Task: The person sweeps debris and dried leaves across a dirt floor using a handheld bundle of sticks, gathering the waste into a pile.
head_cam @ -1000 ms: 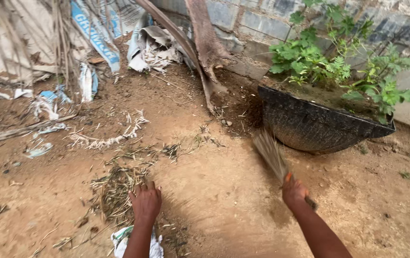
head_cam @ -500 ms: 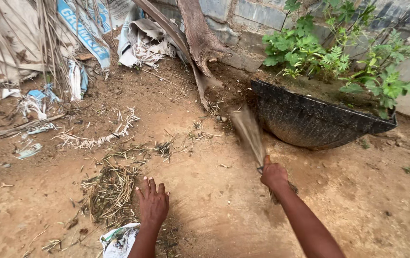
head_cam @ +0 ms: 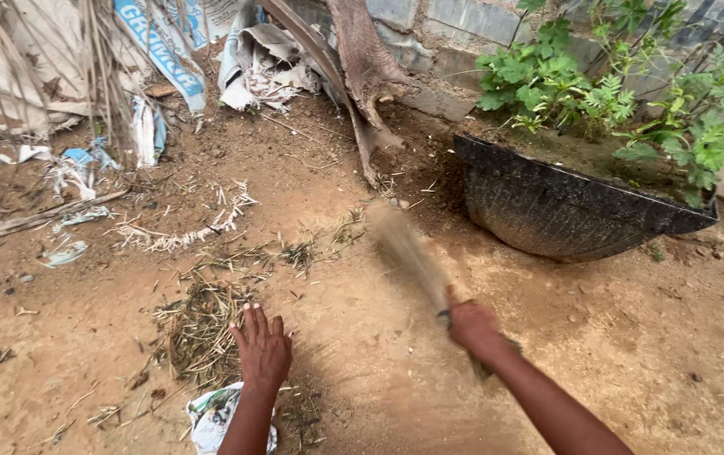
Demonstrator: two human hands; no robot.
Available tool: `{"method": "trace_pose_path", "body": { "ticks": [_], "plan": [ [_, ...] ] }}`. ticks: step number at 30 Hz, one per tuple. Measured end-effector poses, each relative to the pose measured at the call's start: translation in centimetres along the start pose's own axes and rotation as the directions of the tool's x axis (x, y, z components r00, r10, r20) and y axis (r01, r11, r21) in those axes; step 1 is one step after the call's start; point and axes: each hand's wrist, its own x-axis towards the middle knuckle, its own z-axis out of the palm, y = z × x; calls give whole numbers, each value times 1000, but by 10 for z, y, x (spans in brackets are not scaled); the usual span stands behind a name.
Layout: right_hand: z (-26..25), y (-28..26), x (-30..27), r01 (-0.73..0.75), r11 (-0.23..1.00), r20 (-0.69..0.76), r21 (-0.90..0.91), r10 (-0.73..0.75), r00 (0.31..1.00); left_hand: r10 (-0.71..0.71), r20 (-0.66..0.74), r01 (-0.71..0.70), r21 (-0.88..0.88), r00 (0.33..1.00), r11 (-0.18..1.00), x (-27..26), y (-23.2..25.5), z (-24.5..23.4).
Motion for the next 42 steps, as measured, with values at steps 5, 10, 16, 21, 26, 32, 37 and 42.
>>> {"method": "trace_pose_path", "body": {
  "ticks": [5,10,16,21,26,32,37,42],
  "plan": [
    [35,6,-12,-108,972,108,211,86,990,-7,-14,7,0,1000,1000,-5,-3,-5],
    [63,-52,-58,347,937,32,41,-348,937,-9,48,9,2,999,1000,-5,-4,-15],
    [-5,-48,-36,101,994,-59,39,-99,993,-5,57,5,6,998,1000,-13,-11,-20],
    [6,-2,55,-176,954,-50,242,194,980,-34,82,29,56,996,998,-18,-32,-18],
    [58,-62,35,119,988,-36,-96,-123,992,-53,136,48,36,989,998,-17,-37,-15],
    [-7,-68,11,167,986,-142,23,-162,977,-7,103,0,60,995,998,-16,-26,-12],
    [13,-48,66,-14,568,5,823,16,1000,6,154,-14,51,988,999,-28,-21,-20],
    [64,-120,53,154,665,102,731,-329,939,-7,183,-4,60,983,998,-34,-16,-33]
  ]
}}
